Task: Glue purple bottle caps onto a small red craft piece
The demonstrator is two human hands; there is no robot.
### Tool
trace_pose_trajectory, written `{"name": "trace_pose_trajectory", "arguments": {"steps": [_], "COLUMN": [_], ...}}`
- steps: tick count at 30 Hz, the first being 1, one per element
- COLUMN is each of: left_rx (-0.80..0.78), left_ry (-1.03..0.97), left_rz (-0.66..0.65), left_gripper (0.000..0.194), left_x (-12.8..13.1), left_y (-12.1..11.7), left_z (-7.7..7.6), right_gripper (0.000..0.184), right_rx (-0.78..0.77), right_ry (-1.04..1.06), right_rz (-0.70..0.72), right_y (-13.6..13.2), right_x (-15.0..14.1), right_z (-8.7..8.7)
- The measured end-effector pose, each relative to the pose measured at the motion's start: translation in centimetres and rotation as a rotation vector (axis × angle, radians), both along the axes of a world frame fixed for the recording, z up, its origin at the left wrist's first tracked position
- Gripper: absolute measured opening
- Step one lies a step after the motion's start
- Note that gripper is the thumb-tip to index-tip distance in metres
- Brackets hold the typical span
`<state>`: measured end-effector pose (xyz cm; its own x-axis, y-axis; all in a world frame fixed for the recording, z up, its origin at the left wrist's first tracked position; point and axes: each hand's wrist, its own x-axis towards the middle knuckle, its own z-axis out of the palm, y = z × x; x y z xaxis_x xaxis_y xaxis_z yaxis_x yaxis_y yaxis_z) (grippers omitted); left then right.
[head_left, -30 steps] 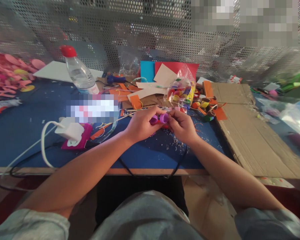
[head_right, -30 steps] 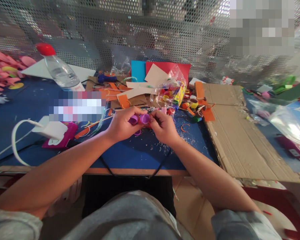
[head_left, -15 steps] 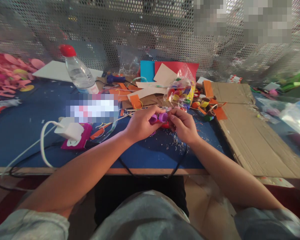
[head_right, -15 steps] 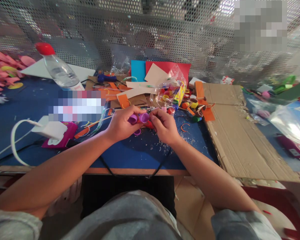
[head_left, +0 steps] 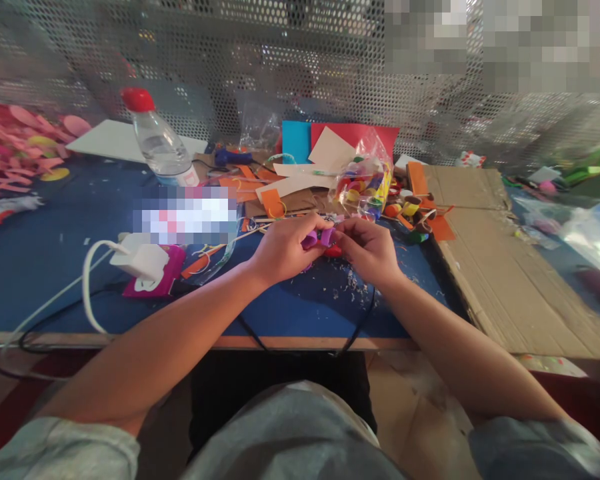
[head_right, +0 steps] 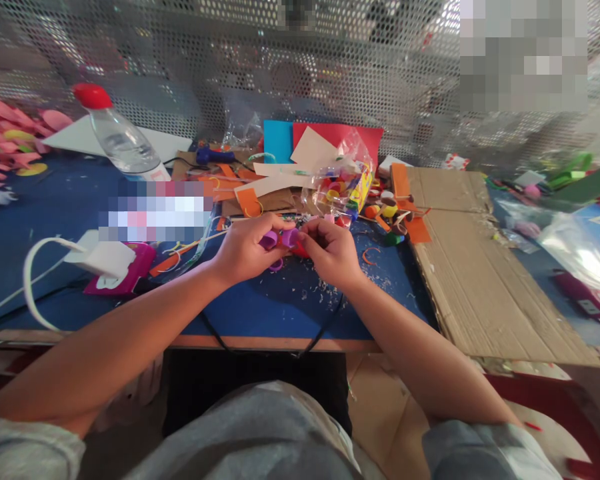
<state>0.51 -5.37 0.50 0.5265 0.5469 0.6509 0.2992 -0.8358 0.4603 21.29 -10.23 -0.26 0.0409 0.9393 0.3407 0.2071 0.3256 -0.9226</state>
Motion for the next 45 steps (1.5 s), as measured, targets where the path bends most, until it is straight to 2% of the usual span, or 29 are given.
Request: {"name": "trace_pose_trajectory", "arguments": {"steps": [4, 9, 14, 21, 26, 30, 36, 45], "left_rx": [-0.035, -0.045, -0.038, -0.017, -0.041, -0.069, -0.109, -0.186], "left_ry": [-0.018, -0.013, -0.002, 0.023, -0.051, -0.085, -0.088, -0.133], "left_rz": [0.007, -0.003, -0.012, -0.057, -0.028, -0.018, -0.007, -0.038], "left_gripper": [0.028, 0.03, 0.029, 0.034, 0.04, 0.043, 0.052, 0.056], "left_x": [0.0, 0.0, 0.0, 0.1, 0.2, 0.2, 0.3, 0.4], "left_y": [-0.1, -0.2, -0.1, 0.0, 0.0, 0.1, 0.2, 0.1], "left_z": [0.1, 0.4, 0.5, 0.2, 0.2, 0.3, 0.3, 0.6], "right_gripper": [0.044, 0.047, 0.048, 0.05, 0.06, 0.048, 0.032, 0.012], "right_rx": [-0.033, -0.05, -0.044, -0.074, -0.034, 0.077, 0.159, 0.347], "right_ry": [0.07, 0.125, 0.128, 0.241, 0.132, 0.083, -0.044, -0.161], "right_rz": [0.093, 0.115, 0.102, 0.061, 0.041, 0.011, 0.07, -0.062], "right_y": [0.2, 0.2, 0.2, 0.3, 0.1, -0.3, -0.9, -0.8], "right_x": [0.2, 0.0, -0.2, 0.2, 0.1, -0.1, 0.1, 0.2], "right_z": [0.2, -0.3, -0.5, 0.4, 0.4, 0.5, 0.7, 1.0]}}
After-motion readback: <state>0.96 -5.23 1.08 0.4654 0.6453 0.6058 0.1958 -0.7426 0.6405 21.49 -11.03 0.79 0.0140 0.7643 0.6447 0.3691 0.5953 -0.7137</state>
